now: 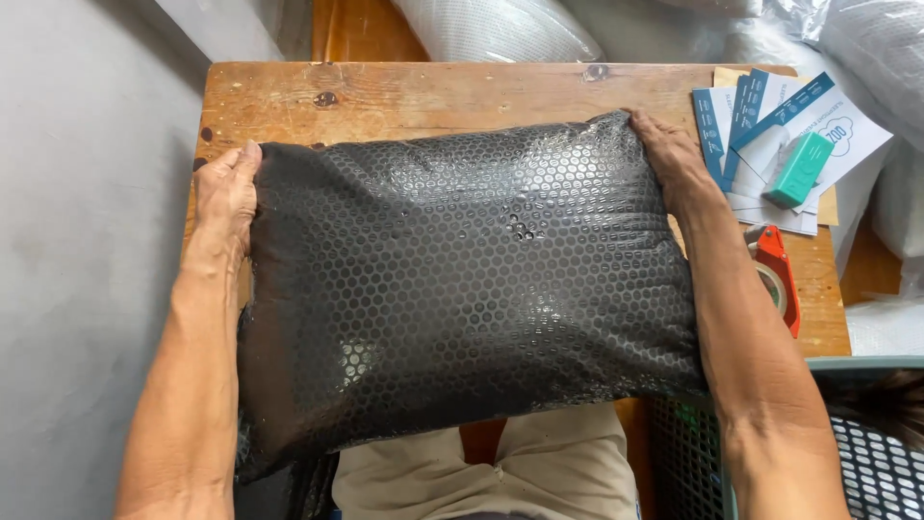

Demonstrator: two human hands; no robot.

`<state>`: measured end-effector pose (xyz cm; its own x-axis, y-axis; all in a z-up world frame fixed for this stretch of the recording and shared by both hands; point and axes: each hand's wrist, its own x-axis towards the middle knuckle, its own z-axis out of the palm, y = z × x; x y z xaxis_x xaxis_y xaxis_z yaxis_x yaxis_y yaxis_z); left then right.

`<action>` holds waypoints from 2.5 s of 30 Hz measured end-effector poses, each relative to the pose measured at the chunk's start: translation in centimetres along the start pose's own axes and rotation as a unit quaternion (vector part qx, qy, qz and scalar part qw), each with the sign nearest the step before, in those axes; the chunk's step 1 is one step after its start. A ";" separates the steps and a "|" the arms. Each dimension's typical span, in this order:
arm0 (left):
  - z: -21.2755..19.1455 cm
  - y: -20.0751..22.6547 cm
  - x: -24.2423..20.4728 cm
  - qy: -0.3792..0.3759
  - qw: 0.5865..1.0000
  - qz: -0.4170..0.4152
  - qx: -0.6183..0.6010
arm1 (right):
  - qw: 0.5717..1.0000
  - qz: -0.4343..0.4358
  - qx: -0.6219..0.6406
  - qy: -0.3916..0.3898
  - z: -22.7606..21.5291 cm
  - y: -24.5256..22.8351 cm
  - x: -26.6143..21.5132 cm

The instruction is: Wrapping an object in black bubble wrap and sealing it with clear tape using a manual tape dispenser.

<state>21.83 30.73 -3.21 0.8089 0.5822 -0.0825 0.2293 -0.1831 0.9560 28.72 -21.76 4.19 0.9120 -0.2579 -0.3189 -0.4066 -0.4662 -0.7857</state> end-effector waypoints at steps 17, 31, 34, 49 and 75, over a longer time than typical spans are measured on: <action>-4.3 6.5 -10.5 -0.073 0.988 -0.094 0.099 | 0.985 -0.077 0.133 -0.078 -4.0 5.7 3.4; -4.2 2.1 -10.6 -0.048 0.968 -0.140 0.202 | 0.990 -0.082 0.087 -0.069 -1.1 0.4 2.8; -3.9 6.0 -13.0 -0.048 0.970 -0.129 0.202 | 0.990 -0.072 0.108 -0.061 -1.9 0.2 1.7; -6.7 0.4 -16.6 -0.159 0.953 -0.042 0.255 | 0.992 -0.087 -0.089 0.025 -2.8 12.7 -1.9; -12.1 -9.8 -22.4 -0.065 0.978 -0.001 0.198 | 0.992 0.022 -0.087 0.087 -5.0 17.2 -21.0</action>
<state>-5.10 29.03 -7.36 0.8643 0.4816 -0.1452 0.4024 -0.4889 0.7739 2.33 -28.60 0.02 0.8764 -0.4160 -0.2427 -0.4625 -0.5863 -0.6651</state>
